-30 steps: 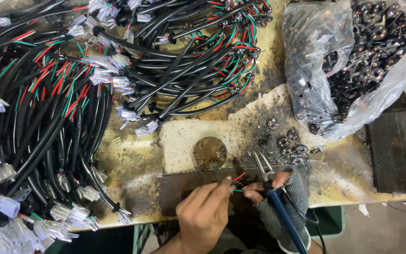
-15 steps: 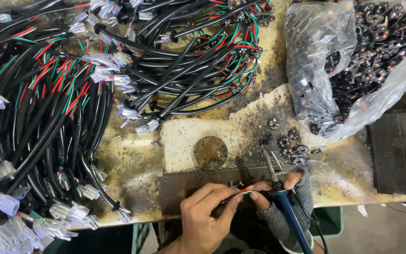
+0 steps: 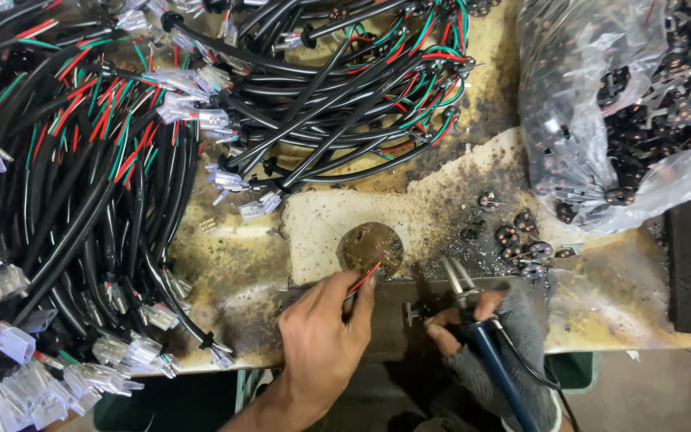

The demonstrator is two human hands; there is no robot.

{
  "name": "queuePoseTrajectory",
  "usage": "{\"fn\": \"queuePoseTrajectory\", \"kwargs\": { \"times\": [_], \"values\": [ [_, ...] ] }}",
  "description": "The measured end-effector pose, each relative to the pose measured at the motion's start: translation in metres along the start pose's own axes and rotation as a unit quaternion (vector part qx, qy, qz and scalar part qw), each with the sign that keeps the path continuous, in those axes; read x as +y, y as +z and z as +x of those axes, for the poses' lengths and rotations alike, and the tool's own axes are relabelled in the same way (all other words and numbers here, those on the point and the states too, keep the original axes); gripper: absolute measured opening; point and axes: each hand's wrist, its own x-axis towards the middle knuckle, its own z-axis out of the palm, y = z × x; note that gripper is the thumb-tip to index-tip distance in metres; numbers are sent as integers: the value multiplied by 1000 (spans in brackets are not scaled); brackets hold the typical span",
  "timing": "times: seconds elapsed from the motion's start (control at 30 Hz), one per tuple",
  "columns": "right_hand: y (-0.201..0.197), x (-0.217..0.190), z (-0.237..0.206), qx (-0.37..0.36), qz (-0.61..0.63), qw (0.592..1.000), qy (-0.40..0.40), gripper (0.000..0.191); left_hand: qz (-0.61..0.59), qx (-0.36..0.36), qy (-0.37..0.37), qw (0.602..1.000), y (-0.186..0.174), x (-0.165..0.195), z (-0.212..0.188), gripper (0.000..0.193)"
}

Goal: The person solders electrical wire connections at a workbench. They hold a red wire against a connector with one hand, apply a soldering iron with the other hand to solder the joint, then set the finished wire aside and pick up the next wire to repeat the process.

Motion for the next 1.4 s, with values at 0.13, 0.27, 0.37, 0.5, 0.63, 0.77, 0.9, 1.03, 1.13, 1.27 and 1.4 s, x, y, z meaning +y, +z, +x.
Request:
{"fn": "queuePoseTrajectory", "kwargs": {
  "times": [0.13, 0.27, 0.37, 0.5, 0.63, 0.77, 0.9, 1.03, 1.13, 1.27, 1.4],
  "values": [
    [-2, -11, 4, 16, -117, 976, -181, 61, 19, -10, -24, 999, 3, 3, 10, 18],
    [10, -21, 2, 10, -124, 975, -183, 61, -9, -103, -79, 991, -2, 7, 12, 22],
    [18, -16, -2, -28, 1, 995, -99, 56, -88, -212, -139, 963, -8, 8, 3, 16],
    [-1, 1, -17, -34, 39, 989, -138, 76, -136, -185, -89, 969, -4, 8, -12, 14],
    [-18, 13, -37, 97, -104, 980, -140, 43, -126, -164, -70, 976, 3, 7, -19, 15],
    [-23, 9, -35, 130, -107, 962, -216, 23, -126, -170, -85, 974, 5, 8, -20, 13],
    [-33, 12, -19, -242, -227, 919, -215, 23, -116, -163, -66, 978, 8, 9, -21, 13],
    [-35, 34, -17, 55, -166, 899, -402, 24, -112, -145, -45, 982, 13, 7, -21, 13],
    [-43, 43, -18, -50, -208, 932, -294, 19, -111, -129, -19, 985, 16, 6, -21, 14],
    [-52, 34, -21, -8, -181, 961, -209, 11, -122, -143, -44, 981, 18, 7, -21, 14],
    [-52, 23, -20, -244, -203, 928, -194, 22, -122, -148, -51, 980, 18, 8, -22, 15]
  ]
}}
